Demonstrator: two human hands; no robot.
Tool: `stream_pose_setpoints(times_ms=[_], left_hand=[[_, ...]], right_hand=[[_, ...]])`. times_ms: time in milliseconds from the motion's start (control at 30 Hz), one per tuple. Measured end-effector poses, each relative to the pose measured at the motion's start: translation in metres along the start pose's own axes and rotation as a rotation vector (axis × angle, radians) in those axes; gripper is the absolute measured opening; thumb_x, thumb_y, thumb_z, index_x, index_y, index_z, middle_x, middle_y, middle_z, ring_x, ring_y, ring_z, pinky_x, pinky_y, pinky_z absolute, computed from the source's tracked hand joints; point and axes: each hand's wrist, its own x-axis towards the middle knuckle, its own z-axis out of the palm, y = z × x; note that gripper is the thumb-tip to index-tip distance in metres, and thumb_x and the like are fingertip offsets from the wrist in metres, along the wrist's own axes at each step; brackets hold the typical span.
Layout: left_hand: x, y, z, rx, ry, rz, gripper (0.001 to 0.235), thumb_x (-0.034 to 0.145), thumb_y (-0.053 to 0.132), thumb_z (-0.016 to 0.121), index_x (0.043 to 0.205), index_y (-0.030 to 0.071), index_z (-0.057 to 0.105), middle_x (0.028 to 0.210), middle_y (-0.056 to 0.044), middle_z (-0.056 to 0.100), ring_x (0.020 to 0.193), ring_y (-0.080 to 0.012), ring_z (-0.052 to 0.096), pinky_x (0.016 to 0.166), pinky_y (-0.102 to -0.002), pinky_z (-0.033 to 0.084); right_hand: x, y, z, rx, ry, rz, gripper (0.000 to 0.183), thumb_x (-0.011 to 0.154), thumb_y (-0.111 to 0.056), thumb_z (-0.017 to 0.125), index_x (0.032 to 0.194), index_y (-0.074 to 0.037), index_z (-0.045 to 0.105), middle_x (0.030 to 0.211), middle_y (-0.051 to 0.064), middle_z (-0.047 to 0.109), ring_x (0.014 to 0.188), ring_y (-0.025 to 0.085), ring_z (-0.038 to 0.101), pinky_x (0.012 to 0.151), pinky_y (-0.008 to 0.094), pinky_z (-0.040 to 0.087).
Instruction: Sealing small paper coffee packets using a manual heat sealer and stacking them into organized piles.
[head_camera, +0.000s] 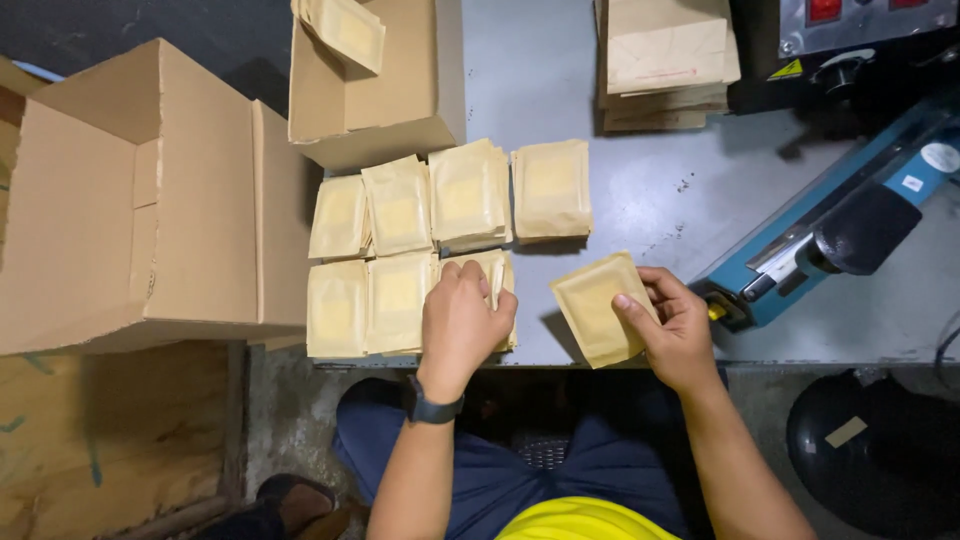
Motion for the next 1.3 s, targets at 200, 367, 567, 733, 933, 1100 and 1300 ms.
stream_pose_setpoints(times_ms=[200,367,567,733,933,1100,1300], left_hand=[[0.002,-0.005,0.000,-0.058,-0.043,-0.015,0.021,0.080,0.020,0.063,0.075,0.002,0.055,0.076,-0.017,0.053,0.071,-0.0543,0.067,0.060,-0.054,0.056],[0.002,-0.005,-0.006,-0.083,-0.089,-0.035,0.022,0.082,0.023,0.063,0.075,0.004,0.054,0.076,-0.016,0.053,0.075,-0.0542,0.067,0.063,-0.054,0.056],[0.002,-0.005,-0.009,-0.098,-0.133,-0.051,0.022,0.084,0.024,0.061,0.076,0.004,0.054,0.078,-0.016,0.054,0.078,-0.0537,0.068,0.067,-0.054,0.056],[0.004,-0.003,-0.009,-0.099,-0.152,-0.052,0.022,0.084,0.024,0.060,0.076,0.005,0.054,0.078,-0.016,0.053,0.079,-0.0534,0.068,0.069,-0.054,0.057],[0.005,0.002,-0.010,-0.070,-0.132,-0.050,0.026,0.081,0.026,0.065,0.077,0.004,0.052,0.079,-0.017,0.053,0.078,-0.0540,0.067,0.068,-0.056,0.056],[0.005,0.003,-0.014,-0.072,-0.149,-0.047,0.033,0.075,0.028,0.075,0.079,0.003,0.052,0.080,-0.016,0.052,0.079,-0.0530,0.067,0.072,-0.055,0.056],[0.005,-0.003,-0.015,-0.087,-0.172,-0.037,0.033,0.079,0.029,0.075,0.080,0.004,0.053,0.081,-0.014,0.053,0.081,-0.0491,0.068,0.075,-0.053,0.056]], right_hand=[[-0.002,-0.003,0.001,0.003,-0.002,-0.007,0.027,0.093,-0.005,0.069,0.119,0.001,0.068,0.074,0.012,0.071,0.059,0.018,0.068,0.053,0.034,0.061],[-0.001,-0.002,0.000,-0.001,0.000,-0.007,0.026,0.093,-0.004,0.069,0.119,0.001,0.067,0.074,0.013,0.071,0.059,0.018,0.068,0.053,0.034,0.061],[-0.002,0.000,0.000,0.002,-0.003,-0.015,0.026,0.094,-0.005,0.069,0.119,0.001,0.067,0.075,0.011,0.071,0.061,0.017,0.068,0.055,0.033,0.061],[-0.002,-0.003,0.001,0.005,0.000,-0.028,0.026,0.094,-0.005,0.069,0.119,0.001,0.067,0.074,0.012,0.071,0.060,0.016,0.068,0.055,0.033,0.061],[-0.001,0.002,-0.002,0.026,0.004,-0.032,0.027,0.094,-0.004,0.069,0.120,0.001,0.066,0.075,0.012,0.070,0.062,0.017,0.068,0.056,0.034,0.061],[-0.002,0.001,-0.001,0.007,0.007,-0.055,0.026,0.095,-0.004,0.070,0.120,0.001,0.066,0.076,0.011,0.070,0.063,0.016,0.067,0.057,0.033,0.060],[-0.002,-0.001,0.000,-0.022,0.001,-0.063,0.024,0.095,-0.005,0.070,0.118,0.001,0.067,0.076,0.013,0.071,0.062,0.017,0.068,0.057,0.033,0.060]])
